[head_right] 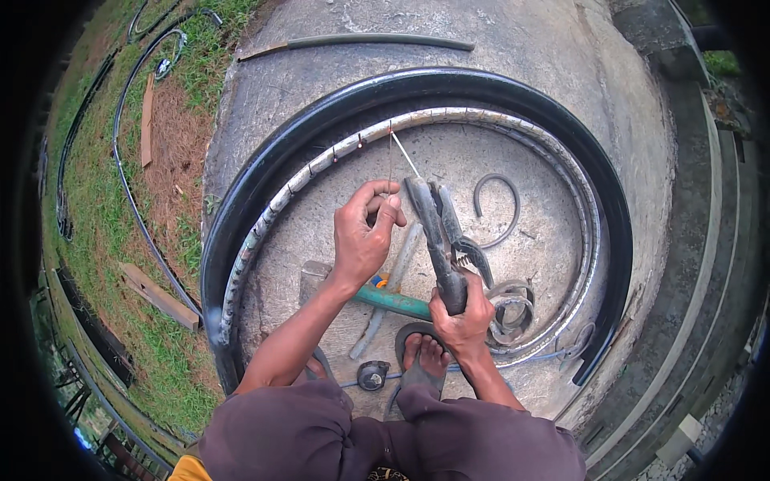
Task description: The person welds metal components onto a circular frame using an arc welder, then rearranges various curved metal pieces within the frame and uses an angle grinder.
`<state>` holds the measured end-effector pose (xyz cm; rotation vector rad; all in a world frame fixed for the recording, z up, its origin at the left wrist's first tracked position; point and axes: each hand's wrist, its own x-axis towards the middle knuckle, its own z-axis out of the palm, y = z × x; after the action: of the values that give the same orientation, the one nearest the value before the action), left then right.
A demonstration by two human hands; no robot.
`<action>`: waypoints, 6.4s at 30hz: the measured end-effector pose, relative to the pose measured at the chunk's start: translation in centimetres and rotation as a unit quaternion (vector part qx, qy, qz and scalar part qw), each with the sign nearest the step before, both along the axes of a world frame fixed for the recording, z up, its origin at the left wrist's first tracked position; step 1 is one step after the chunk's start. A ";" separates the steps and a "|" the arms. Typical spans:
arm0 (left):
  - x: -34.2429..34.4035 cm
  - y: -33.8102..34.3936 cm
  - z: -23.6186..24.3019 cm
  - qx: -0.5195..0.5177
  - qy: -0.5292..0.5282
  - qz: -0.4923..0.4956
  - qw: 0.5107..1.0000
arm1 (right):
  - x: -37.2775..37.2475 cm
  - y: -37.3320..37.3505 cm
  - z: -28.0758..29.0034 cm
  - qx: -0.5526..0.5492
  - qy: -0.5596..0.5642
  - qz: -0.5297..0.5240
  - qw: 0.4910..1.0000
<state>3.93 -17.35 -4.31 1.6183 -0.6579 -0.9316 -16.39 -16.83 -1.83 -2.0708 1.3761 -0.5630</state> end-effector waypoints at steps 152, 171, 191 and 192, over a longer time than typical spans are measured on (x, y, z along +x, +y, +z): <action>-20.6 -1.0 -2.3 -0.075 -0.318 -0.460 0.826 | -28.1 -1.6 -6.2 -0.070 0.104 -0.345 0.930; -20.2 0.4 -3.3 -0.089 -0.403 -0.434 0.801 | -27.9 -0.5 -6.9 -0.057 0.101 -0.348 0.930; -13.2 7.3 0.7 -0.072 -0.445 -0.305 0.839 | -28.8 -1.3 -6.1 -0.022 0.059 -0.339 0.939; -12.5 7.8 0.8 -0.069 -0.447 -0.294 0.842 | -28.8 -1.8 -6.0 -0.035 0.063 -0.336 0.939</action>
<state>-8.57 -9.57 -3.52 1.7027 -1.9066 -0.4513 -45.23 -18.62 -7.86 -1.6721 2.1824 -0.7654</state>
